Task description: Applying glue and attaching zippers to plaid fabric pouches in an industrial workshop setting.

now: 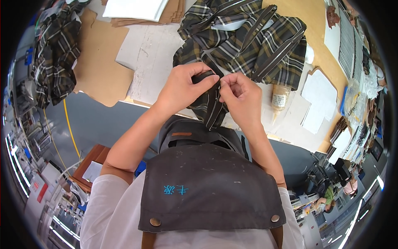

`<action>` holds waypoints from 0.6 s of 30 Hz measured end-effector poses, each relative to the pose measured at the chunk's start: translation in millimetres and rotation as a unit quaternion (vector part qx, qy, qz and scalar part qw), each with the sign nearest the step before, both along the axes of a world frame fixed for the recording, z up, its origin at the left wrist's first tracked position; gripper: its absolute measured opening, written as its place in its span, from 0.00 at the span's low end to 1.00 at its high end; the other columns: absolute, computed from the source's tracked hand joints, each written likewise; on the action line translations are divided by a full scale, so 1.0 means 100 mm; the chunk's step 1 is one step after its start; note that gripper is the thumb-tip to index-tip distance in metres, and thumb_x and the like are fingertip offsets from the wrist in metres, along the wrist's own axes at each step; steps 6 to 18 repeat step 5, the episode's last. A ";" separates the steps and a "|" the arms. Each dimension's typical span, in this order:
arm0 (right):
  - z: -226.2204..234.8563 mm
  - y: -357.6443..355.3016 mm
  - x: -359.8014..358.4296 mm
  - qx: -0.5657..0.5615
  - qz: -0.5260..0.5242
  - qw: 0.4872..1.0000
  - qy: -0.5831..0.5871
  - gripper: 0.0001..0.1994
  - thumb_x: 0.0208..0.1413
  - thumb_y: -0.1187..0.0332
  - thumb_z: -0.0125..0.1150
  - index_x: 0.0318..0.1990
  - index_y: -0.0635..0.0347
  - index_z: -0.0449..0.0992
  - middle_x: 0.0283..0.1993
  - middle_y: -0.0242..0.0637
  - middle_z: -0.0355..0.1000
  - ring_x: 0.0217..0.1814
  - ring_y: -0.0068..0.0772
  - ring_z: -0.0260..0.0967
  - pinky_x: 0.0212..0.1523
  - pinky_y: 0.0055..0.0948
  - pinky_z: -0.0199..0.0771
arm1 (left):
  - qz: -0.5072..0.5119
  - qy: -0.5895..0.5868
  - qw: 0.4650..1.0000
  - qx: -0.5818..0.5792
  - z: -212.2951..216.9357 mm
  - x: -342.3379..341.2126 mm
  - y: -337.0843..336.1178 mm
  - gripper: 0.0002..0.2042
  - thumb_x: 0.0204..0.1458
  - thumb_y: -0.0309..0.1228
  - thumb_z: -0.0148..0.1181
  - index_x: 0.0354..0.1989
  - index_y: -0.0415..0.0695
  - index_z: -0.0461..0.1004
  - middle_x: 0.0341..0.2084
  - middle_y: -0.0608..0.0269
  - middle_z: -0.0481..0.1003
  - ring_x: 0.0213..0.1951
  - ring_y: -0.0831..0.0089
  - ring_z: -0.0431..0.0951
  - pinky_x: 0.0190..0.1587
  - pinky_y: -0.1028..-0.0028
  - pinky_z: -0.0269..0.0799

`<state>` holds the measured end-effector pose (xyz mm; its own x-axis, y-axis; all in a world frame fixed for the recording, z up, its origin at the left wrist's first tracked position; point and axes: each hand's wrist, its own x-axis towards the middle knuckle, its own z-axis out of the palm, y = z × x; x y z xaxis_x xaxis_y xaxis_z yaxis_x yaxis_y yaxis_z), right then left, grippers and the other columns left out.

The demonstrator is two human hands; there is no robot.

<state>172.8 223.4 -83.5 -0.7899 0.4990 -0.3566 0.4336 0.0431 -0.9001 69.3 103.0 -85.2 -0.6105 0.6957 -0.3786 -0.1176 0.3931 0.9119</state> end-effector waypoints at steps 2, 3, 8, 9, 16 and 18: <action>-0.01 -0.03 0.02 -0.042 -0.020 0.999 0.012 0.04 0.44 0.76 0.57 0.27 0.66 0.70 0.23 0.33 0.69 0.21 0.20 0.69 0.20 0.19 0.67 | -0.012 -0.017 1.000 -0.006 0.00 -0.02 -0.02 0.05 0.48 0.27 0.56 0.29 0.37 0.72 0.20 0.75 0.68 0.24 0.89 0.61 0.25 0.85 0.56; -0.01 -0.05 0.03 -0.084 -0.041 0.995 0.024 0.04 0.45 0.76 0.57 0.28 0.65 0.70 0.24 0.33 0.69 0.23 0.20 0.70 0.20 0.19 0.67 | 0.013 -0.054 0.998 0.009 -0.04 -0.02 -0.04 0.06 0.48 0.28 0.56 0.29 0.38 0.72 0.20 0.75 0.68 0.24 0.89 0.61 0.26 0.85 0.56; -0.03 -0.05 0.03 -0.118 -0.062 0.990 0.044 0.03 0.47 0.74 0.56 0.29 0.64 0.70 0.25 0.35 0.70 0.23 0.23 0.70 0.22 0.19 0.69 | 0.054 -0.125 0.990 0.027 -0.11 -0.02 -0.07 0.06 0.48 0.29 0.57 0.30 0.39 0.74 0.20 0.74 0.69 0.25 0.89 0.62 0.27 0.86 0.57; -0.03 -0.05 0.03 -0.118 -0.062 0.990 0.044 0.03 0.47 0.74 0.56 0.29 0.64 0.70 0.25 0.35 0.70 0.23 0.23 0.70 0.22 0.19 0.69 | 0.054 -0.125 0.990 0.027 -0.11 -0.02 -0.07 0.06 0.48 0.29 0.57 0.30 0.39 0.74 0.20 0.74 0.69 0.25 0.89 0.62 0.27 0.86 0.57; -0.03 -0.05 0.03 -0.118 -0.062 0.990 0.044 0.03 0.47 0.74 0.56 0.29 0.64 0.70 0.25 0.35 0.70 0.23 0.23 0.70 0.22 0.19 0.69 | 0.054 -0.125 0.990 0.027 -0.11 -0.02 -0.07 0.06 0.48 0.29 0.57 0.30 0.39 0.74 0.20 0.74 0.69 0.25 0.89 0.62 0.27 0.86 0.57; -0.03 -0.05 0.03 -0.118 -0.062 0.990 0.044 0.03 0.47 0.74 0.56 0.29 0.64 0.70 0.25 0.35 0.70 0.23 0.23 0.70 0.22 0.19 0.69 | 0.054 -0.125 0.990 0.027 -0.11 -0.02 -0.07 0.06 0.48 0.29 0.57 0.30 0.39 0.74 0.20 0.74 0.69 0.25 0.89 0.62 0.27 0.86 0.57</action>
